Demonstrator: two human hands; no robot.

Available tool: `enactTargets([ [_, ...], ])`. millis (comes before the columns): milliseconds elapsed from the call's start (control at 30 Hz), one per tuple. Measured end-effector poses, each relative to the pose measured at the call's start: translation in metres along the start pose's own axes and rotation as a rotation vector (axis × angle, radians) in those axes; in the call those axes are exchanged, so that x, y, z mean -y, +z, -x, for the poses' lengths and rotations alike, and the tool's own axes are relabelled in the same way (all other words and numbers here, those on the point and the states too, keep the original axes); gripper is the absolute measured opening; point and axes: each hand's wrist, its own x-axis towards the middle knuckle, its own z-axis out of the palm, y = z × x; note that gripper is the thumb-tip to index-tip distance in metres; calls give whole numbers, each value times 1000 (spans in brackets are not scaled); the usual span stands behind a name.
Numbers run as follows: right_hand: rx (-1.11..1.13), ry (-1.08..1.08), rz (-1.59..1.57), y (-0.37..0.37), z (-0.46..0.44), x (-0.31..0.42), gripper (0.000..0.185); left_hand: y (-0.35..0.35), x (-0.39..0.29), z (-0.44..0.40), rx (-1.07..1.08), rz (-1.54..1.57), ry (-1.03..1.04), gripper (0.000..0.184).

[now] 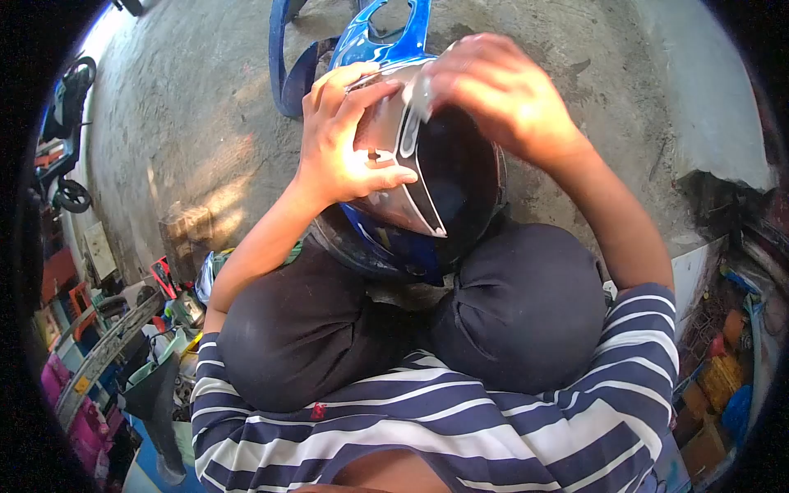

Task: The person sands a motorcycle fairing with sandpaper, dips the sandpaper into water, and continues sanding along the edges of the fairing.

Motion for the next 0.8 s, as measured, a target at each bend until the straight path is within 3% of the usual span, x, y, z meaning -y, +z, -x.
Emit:
enactTargets([
  [33, -39, 50, 7, -1, -2, -4, 30, 0, -1, 0, 3, 5, -5, 98],
  [167, 75, -121, -47, 2, 2, 31, 26, -2, -1, -1, 11, 10, -13, 98],
  [300, -96, 68, 27, 8, 3, 5, 31, -1, -1, -1, 0, 5, -4, 97],
  [433, -10, -52, -50, 10, 3, 36, 29, -2, -1, -1, 9, 7, 13, 97],
  [533, -43, 129, -86, -10, -4, 29, 21, -8, -4, -1, 42, -10, 24, 95],
  [633, -104, 334, -127, -53, -18, 41, 13, -26, -12, -13, 185, -24, 4, 91],
  [700, -223, 562, -499, -79, -25, 65, 17, -47, -22, -26, 361, -74, -53, 90],
  [800, -139, 491, -346, -121, -38, 98, 21, -77, -48, -52, 691, -209, -228, 91],
])
